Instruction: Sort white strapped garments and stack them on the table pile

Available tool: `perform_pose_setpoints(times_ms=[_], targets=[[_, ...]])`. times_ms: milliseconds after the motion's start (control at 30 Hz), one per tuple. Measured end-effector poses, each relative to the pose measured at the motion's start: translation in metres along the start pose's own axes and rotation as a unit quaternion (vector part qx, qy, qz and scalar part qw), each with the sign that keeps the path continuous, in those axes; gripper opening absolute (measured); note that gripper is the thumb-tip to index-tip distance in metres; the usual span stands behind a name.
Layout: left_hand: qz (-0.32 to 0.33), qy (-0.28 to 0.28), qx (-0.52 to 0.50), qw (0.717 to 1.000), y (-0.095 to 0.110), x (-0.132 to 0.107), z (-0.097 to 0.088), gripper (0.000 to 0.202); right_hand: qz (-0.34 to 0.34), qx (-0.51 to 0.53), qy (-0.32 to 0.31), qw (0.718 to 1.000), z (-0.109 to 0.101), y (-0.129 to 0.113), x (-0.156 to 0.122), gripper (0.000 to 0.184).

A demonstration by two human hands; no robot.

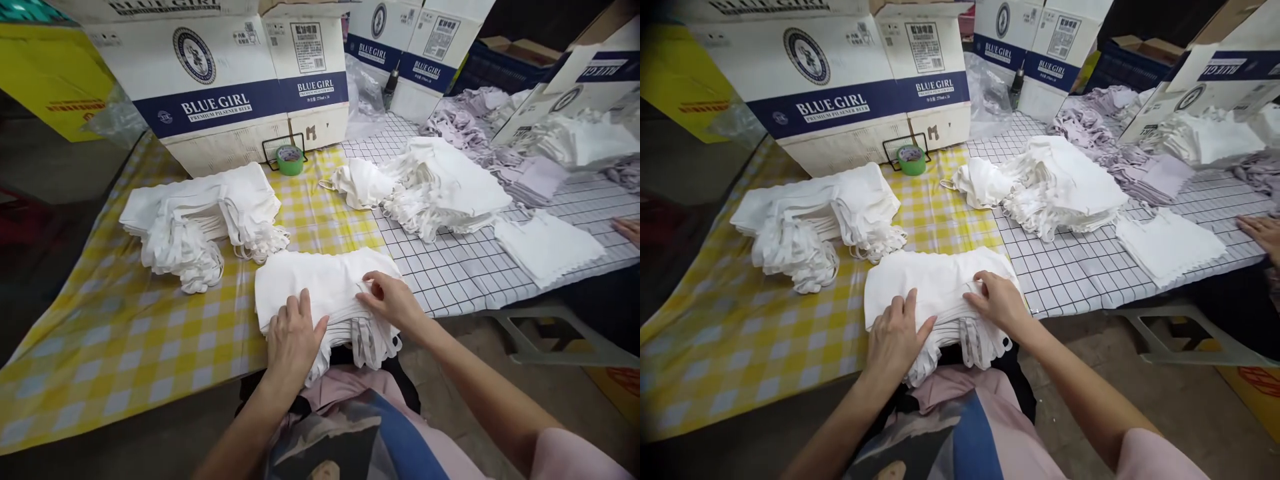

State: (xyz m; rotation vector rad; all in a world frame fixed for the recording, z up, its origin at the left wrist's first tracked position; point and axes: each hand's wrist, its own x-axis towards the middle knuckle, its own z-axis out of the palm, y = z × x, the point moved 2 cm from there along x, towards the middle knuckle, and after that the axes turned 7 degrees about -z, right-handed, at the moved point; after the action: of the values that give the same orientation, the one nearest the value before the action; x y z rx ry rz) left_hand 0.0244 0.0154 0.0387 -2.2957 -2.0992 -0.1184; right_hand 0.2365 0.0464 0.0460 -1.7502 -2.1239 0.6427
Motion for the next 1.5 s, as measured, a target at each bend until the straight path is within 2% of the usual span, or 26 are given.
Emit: perform_pose_setpoints(times_ms=[100,267,367,433,567,667,800,933,1267,1400,1500], targets=[[-0.001,-0.008,0.006,1.000,0.007,-0.002,-0.001,0.048,0.000,-0.055,0.003,0.999,0.008,-0.009,-0.001,0.030],[0.001,-0.026,-0.015,1.000,0.009,-0.010,-0.002,0.043,-0.027,-0.104,-0.028,0.994,0.003,-0.008,0.000,0.026],[-0.016,-0.045,-0.039,0.998,0.005,-0.009,-0.003,0.046,-0.034,-0.103,-0.035,0.994,-0.001,-0.004,0.002,0.027],[-0.029,-0.065,-0.093,0.993,-0.004,-0.003,-0.004,0.045,-0.033,-0.089,-0.033,0.995,-0.004,-0.002,0.003,0.027],[-0.056,-0.123,-0.261,0.956,-0.030,0.016,-0.011,0.033,-0.038,-0.042,-0.018,0.998,-0.007,0.004,0.010,0.026],[-0.095,-0.169,-0.314,0.929,-0.045,0.029,-0.013,0.033,-0.052,0.009,0.003,0.999,-0.005,0.012,0.016,0.023],[-0.133,-0.208,-0.380,0.892,-0.052,0.038,-0.005,0.031,-0.049,0.054,0.026,0.997,-0.002,0.021,0.023,0.021],[-0.167,-0.223,-0.410,0.868,-0.056,0.043,0.005,0.031,-0.035,0.076,0.035,0.996,-0.002,0.023,0.030,0.020],[-0.179,-0.247,-0.422,0.854,-0.063,0.050,0.013,0.032,-0.004,0.074,0.037,0.997,-0.001,0.022,0.038,0.021],[-0.188,-0.246,-0.428,0.849,-0.061,0.045,0.009,0.027,0.013,0.083,0.035,0.996,-0.003,0.021,0.037,0.019],[-0.186,-0.230,-0.449,0.843,-0.064,0.030,-0.001,0.028,0.033,0.120,0.014,0.992,-0.010,0.025,0.029,0.020]])
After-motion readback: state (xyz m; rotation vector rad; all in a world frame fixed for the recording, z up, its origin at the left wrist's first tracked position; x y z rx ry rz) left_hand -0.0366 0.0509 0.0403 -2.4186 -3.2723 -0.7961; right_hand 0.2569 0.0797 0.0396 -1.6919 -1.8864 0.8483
